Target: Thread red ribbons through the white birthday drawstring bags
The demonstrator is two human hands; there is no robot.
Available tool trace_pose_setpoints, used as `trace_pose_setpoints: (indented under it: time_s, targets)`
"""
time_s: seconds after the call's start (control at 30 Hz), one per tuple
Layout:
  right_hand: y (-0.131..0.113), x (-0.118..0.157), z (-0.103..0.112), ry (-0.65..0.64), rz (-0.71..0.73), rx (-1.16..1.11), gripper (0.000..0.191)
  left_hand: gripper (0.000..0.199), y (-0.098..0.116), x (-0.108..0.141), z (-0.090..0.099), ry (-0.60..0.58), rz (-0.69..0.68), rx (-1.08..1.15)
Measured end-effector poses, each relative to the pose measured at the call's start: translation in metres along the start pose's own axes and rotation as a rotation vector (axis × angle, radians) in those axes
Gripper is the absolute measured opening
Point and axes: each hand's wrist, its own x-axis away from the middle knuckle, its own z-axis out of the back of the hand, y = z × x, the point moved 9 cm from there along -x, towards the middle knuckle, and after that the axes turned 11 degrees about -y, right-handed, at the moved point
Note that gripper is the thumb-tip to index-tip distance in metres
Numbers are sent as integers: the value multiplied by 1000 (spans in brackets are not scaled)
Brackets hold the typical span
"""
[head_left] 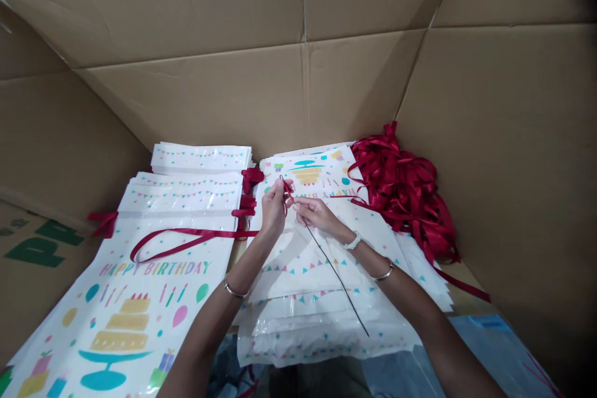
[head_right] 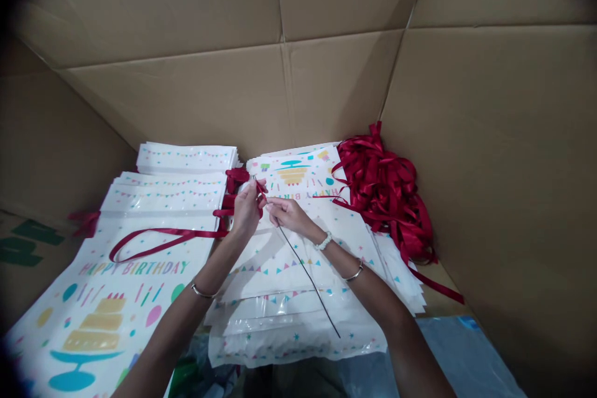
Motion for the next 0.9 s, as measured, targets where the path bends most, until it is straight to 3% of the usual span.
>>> trace_pose_setpoints:
  time_s: [0.17,0.37,0.6,0.9]
  targets:
    - [-13,5,-5,130,103,169,48,43,8,17,-14,99,-19,52]
    - [-32,14,-14,223,157,232,46,36,20,26,-27,60,-9,116]
    - [-47,21,-26,241,196,230,47,31,37,41,-41,-52,-17,196]
    - [-48,25,-30,238,174,111,55,31,36,44,-38,-42,16,239]
